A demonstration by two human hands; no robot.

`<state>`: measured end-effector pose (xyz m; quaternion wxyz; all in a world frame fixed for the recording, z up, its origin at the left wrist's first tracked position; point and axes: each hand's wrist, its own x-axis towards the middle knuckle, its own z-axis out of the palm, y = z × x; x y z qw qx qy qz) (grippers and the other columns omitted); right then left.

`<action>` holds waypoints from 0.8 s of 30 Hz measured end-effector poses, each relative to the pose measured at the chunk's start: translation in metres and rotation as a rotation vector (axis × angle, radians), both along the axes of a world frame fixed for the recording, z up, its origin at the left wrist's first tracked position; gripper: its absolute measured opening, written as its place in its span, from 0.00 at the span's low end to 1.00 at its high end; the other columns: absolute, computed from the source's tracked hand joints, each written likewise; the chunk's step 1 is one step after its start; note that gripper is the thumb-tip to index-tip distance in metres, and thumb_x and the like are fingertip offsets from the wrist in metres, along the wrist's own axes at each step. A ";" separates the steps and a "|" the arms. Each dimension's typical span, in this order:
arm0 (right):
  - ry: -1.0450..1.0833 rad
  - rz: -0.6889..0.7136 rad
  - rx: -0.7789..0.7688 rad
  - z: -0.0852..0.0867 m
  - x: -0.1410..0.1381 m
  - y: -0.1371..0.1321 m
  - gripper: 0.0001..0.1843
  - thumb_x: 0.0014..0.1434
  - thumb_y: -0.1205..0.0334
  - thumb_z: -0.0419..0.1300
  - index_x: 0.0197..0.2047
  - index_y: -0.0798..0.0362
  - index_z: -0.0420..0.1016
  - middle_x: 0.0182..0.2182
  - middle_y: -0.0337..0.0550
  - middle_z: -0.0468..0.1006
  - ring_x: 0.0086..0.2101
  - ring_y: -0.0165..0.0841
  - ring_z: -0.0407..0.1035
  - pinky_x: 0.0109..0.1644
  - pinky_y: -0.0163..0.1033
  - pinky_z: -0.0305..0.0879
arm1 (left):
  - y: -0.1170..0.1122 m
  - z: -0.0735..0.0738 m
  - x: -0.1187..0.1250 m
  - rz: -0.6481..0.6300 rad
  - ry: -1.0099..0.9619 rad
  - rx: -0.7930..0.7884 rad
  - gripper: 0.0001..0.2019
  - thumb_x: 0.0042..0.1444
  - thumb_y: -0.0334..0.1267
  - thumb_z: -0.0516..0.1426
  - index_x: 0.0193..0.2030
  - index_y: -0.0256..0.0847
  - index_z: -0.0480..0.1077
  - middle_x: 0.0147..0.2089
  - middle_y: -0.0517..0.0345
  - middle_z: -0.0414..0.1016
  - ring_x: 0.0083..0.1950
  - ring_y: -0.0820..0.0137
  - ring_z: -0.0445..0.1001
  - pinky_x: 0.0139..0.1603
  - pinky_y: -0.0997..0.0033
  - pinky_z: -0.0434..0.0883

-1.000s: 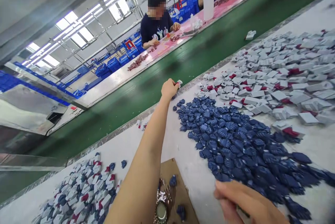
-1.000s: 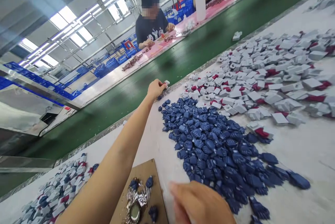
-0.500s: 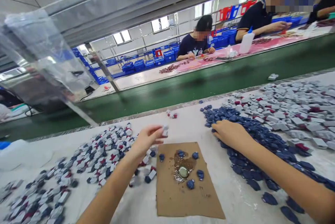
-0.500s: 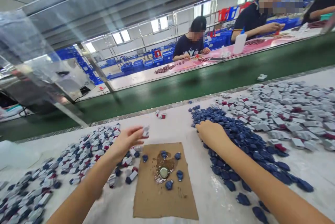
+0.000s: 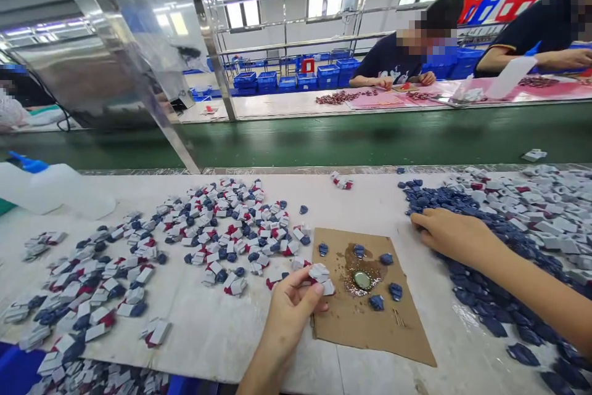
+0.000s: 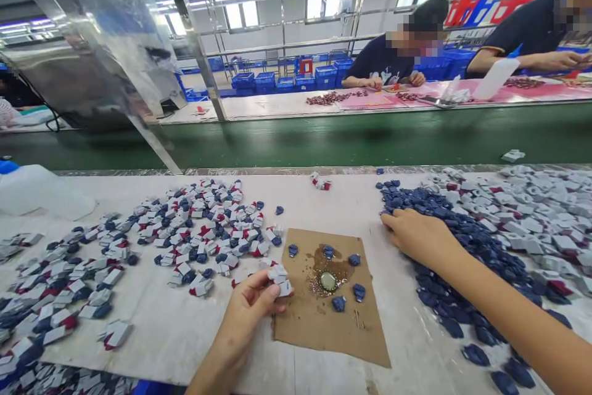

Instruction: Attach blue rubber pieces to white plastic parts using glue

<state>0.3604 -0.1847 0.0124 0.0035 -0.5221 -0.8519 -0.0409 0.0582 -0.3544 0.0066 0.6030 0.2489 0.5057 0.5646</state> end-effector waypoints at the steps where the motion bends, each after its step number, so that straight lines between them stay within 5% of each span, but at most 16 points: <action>1: 0.029 0.024 0.005 -0.001 -0.002 -0.005 0.10 0.56 0.70 0.52 0.30 0.51 0.73 0.31 0.48 0.75 0.36 0.40 0.73 0.27 0.36 0.58 | 0.001 -0.004 0.000 -0.006 -0.005 -0.001 0.22 0.40 0.49 0.71 0.40 0.39 0.81 0.37 0.50 0.83 0.36 0.63 0.81 0.31 0.72 0.77; 4: 0.132 0.059 -0.013 -0.005 -0.007 -0.017 0.10 0.56 0.66 0.51 0.29 0.51 0.72 0.33 0.48 0.77 0.37 0.41 0.74 0.30 0.38 0.65 | 0.000 -0.011 -0.001 -0.009 0.004 0.000 0.23 0.41 0.50 0.70 0.43 0.39 0.81 0.39 0.48 0.84 0.38 0.62 0.81 0.32 0.70 0.78; 8: 0.324 0.042 -0.036 -0.006 -0.016 -0.039 0.15 0.62 0.60 0.48 0.43 0.52 0.75 0.42 0.50 0.81 0.38 0.40 0.77 0.38 0.42 0.74 | -0.003 -0.004 0.000 0.022 -0.008 0.004 0.22 0.43 0.48 0.70 0.43 0.38 0.80 0.40 0.49 0.83 0.39 0.63 0.81 0.31 0.73 0.77; 11: 0.532 0.032 -0.075 0.010 -0.035 -0.071 0.16 0.65 0.52 0.53 0.49 0.50 0.75 0.41 0.46 0.83 0.34 0.37 0.79 0.33 0.38 0.76 | -0.007 0.010 0.006 -0.013 -0.102 -0.008 0.20 0.42 0.45 0.71 0.41 0.39 0.79 0.39 0.52 0.82 0.38 0.64 0.82 0.29 0.77 0.76; 13: 0.752 0.078 -0.113 0.028 -0.053 -0.094 0.13 0.63 0.49 0.59 0.43 0.47 0.78 0.39 0.43 0.83 0.34 0.37 0.79 0.31 0.35 0.77 | -0.009 0.020 0.011 -0.032 -0.184 -0.023 0.19 0.41 0.44 0.72 0.40 0.38 0.79 0.36 0.54 0.82 0.36 0.65 0.82 0.27 0.79 0.75; 17: 0.886 0.284 -0.093 0.051 -0.083 -0.119 0.08 0.61 0.54 0.62 0.39 0.46 0.81 0.36 0.42 0.83 0.36 0.35 0.79 0.34 0.33 0.76 | -0.010 0.032 0.022 -0.018 -0.254 -0.034 0.19 0.39 0.42 0.73 0.37 0.37 0.78 0.31 0.55 0.82 0.33 0.68 0.82 0.26 0.80 0.74; 24: 0.675 0.379 -0.105 0.007 -0.081 -0.103 0.11 0.66 0.64 0.52 0.45 0.52 0.75 0.39 0.47 0.81 0.33 0.34 0.78 0.33 0.35 0.75 | -0.010 0.021 0.015 0.110 -0.198 -0.072 0.22 0.39 0.42 0.73 0.40 0.35 0.77 0.32 0.55 0.82 0.32 0.69 0.82 0.25 0.81 0.73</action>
